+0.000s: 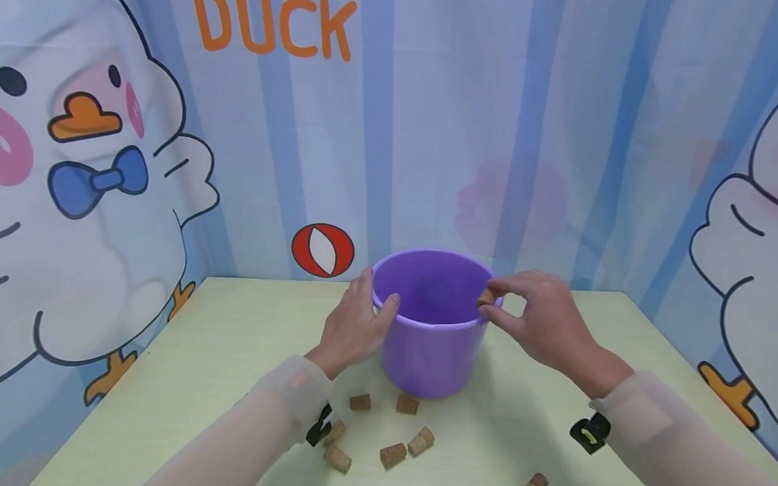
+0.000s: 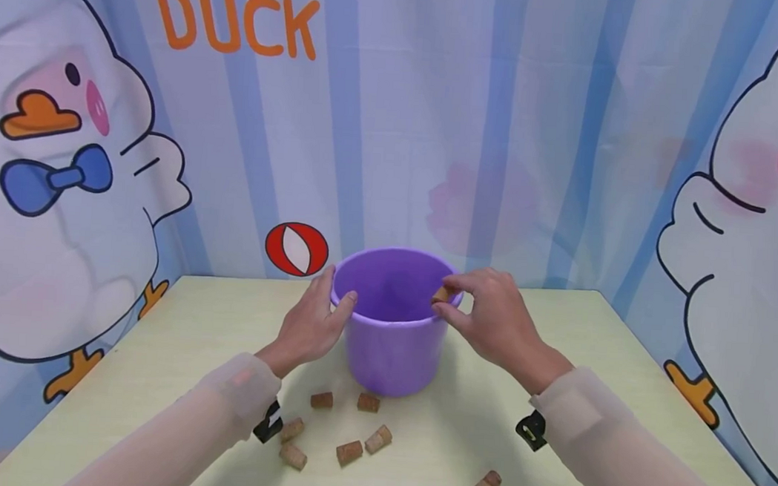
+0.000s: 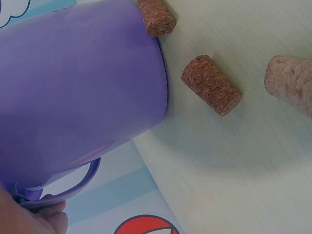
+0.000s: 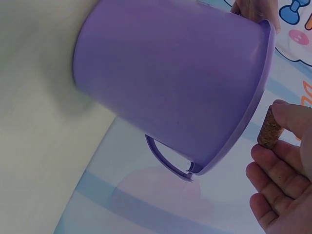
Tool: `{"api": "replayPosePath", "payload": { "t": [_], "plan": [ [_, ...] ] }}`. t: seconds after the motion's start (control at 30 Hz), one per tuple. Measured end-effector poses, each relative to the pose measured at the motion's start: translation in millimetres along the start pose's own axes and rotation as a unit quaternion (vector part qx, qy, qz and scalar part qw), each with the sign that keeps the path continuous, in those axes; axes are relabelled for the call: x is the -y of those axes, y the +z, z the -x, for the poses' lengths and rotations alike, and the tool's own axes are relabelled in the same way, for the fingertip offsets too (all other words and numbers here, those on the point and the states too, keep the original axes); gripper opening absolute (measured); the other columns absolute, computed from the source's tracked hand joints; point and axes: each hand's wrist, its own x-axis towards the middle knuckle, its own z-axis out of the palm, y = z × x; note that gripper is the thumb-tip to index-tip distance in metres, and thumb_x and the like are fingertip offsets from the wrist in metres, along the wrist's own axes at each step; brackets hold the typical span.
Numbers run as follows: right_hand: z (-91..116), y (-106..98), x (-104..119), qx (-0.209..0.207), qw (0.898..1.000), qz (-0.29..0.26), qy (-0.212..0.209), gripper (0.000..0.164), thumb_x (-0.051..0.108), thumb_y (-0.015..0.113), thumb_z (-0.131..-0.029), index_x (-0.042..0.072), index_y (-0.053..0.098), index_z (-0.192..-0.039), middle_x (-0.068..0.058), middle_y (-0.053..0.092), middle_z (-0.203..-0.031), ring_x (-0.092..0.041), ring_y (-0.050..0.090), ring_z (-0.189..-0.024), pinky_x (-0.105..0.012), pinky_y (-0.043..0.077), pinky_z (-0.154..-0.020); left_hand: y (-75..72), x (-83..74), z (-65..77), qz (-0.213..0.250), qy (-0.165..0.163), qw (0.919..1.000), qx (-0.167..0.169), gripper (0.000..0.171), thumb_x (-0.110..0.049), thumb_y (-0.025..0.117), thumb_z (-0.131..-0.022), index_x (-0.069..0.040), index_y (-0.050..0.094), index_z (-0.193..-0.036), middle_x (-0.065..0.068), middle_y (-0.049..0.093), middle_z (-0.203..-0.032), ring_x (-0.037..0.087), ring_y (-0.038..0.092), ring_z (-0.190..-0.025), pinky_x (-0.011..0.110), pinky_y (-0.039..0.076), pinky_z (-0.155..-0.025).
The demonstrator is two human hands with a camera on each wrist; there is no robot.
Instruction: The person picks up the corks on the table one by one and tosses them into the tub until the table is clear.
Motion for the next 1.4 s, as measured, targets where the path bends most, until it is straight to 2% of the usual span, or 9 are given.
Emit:
{"api": "replayPosePath", "payload": {
  "t": [0.17, 0.57, 0.63, 0.73, 0.83, 1.03, 1.17, 1.27, 1.4],
  "plan": [
    [-2.9, 2.9, 1.8, 0.017, 1.000, 0.000, 0.020, 0.029, 0.016, 0.081, -0.088, 0.003, 0.078, -0.114, -0.008, 0.077, -0.103, -0.033, 0.067, -0.106, -0.055, 0.051, -0.093, -0.5, -0.5, -0.1, 0.003, 0.001, 1.0000, -0.001, 0.080, -0.047, 0.045, -0.104, -0.005, 0.014, -0.164, 0.015, 0.038, -0.159, 0.032, 0.043, -0.142, 0.056, 0.042, -0.111],
    [-8.4, 8.0, 1.9, 0.038, 0.998, -0.003, 0.043, 0.025, 0.016, 0.080, -0.090, 0.004, 0.079, -0.112, -0.011, 0.077, -0.104, -0.034, 0.067, -0.104, -0.051, 0.054, -0.088, -1.3, -2.0, 0.2, 0.002, 0.000, 1.0000, 0.002, 0.078, -0.047, 0.045, -0.104, -0.006, 0.014, -0.164, 0.015, 0.038, -0.158, 0.031, 0.044, -0.141, 0.055, 0.043, -0.111],
    [-9.7, 8.6, 2.3, 0.043, 0.998, -0.005, 0.049, 0.024, 0.016, 0.079, -0.091, 0.004, 0.079, -0.112, -0.010, 0.077, -0.103, -0.032, 0.067, -0.102, -0.047, 0.053, -0.083, -1.2, -2.1, 0.1, 0.002, -0.001, 1.0000, 0.001, 0.078, -0.047, 0.045, -0.104, -0.006, 0.015, -0.164, 0.014, 0.039, -0.158, 0.030, 0.044, -0.141, 0.055, 0.043, -0.111],
    [-12.0, 9.6, 3.4, 0.059, 0.996, -0.013, 0.068, 0.025, 0.017, 0.078, -0.092, 0.003, 0.079, -0.112, -0.008, 0.077, -0.101, -0.026, 0.065, -0.084, -0.038, 0.050, -0.067, -0.1, -1.3, -0.7, 0.002, -0.002, 1.0000, -0.001, 0.078, -0.047, 0.045, -0.104, -0.006, 0.015, -0.164, 0.014, 0.039, -0.158, 0.030, 0.044, -0.141, 0.054, 0.043, -0.110],
    [-14.1, 10.9, 3.7, 0.074, 0.993, -0.025, 0.088, 0.027, 0.018, 0.077, -0.093, 0.002, 0.078, -0.114, -0.006, 0.077, -0.099, -0.019, 0.059, -0.074, -0.032, 0.045, -0.060, 0.7, -0.9, -0.9, 0.004, -0.002, 1.0000, -0.001, 0.078, -0.047, 0.045, -0.104, -0.006, 0.015, -0.164, 0.014, 0.040, -0.157, 0.030, 0.045, -0.140, 0.054, 0.043, -0.110],
    [-19.5, 14.1, 4.1, 0.101, 0.987, -0.036, 0.119, 0.032, 0.021, 0.075, -0.094, 0.000, 0.075, -0.118, -0.008, 0.077, -0.104, -0.018, 0.064, -0.083, -0.031, 0.049, -0.067, 0.1, -0.6, -0.1, 0.005, -0.003, 1.0000, -0.001, 0.078, -0.046, 0.046, -0.104, -0.006, 0.016, -0.164, 0.014, 0.040, -0.158, 0.031, 0.044, -0.141, 0.055, 0.043, -0.111],
    [-21.1, 14.5, 6.0, 0.117, 0.983, -0.035, 0.140, 0.043, 0.024, 0.075, -0.095, -0.002, 0.069, -0.128, -0.014, 0.075, -0.113, -0.018, 0.060, -0.073, -0.031, 0.049, -0.062, 0.2, 0.0, 0.1, 0.005, -0.002, 1.0000, -0.001, 0.078, -0.047, 0.045, -0.104, -0.006, 0.016, -0.164, 0.014, 0.039, -0.158, 0.031, 0.043, -0.141, 0.056, 0.043, -0.111],
    [-19.6, 14.4, 6.7, 0.115, 0.982, -0.030, 0.144, 0.047, 0.026, 0.074, -0.095, -0.002, 0.066, -0.132, -0.018, 0.073, -0.117, -0.019, 0.056, -0.068, -0.032, 0.047, -0.058, 0.7, 0.5, -0.2, 0.004, 0.000, 1.0000, -0.001, 0.078, -0.047, 0.045, -0.104, -0.006, 0.016, -0.164, 0.014, 0.039, -0.158, 0.031, 0.044, -0.141, 0.056, 0.043, -0.110],
    [-15.4, 14.9, 6.1, 0.098, 0.986, -0.022, 0.132, 0.046, 0.027, 0.073, -0.095, -0.001, 0.068, -0.131, -0.018, 0.072, -0.118, -0.023, 0.058, -0.078, -0.034, 0.047, -0.063, 0.5, 0.1, 0.1, 0.005, 0.001, 1.0000, -0.001, 0.078, -0.048, 0.045, -0.104, -0.006, 0.016, -0.164, 0.014, 0.038, -0.159, 0.031, 0.043, -0.142, 0.056, 0.042, -0.111]
  ]
}}
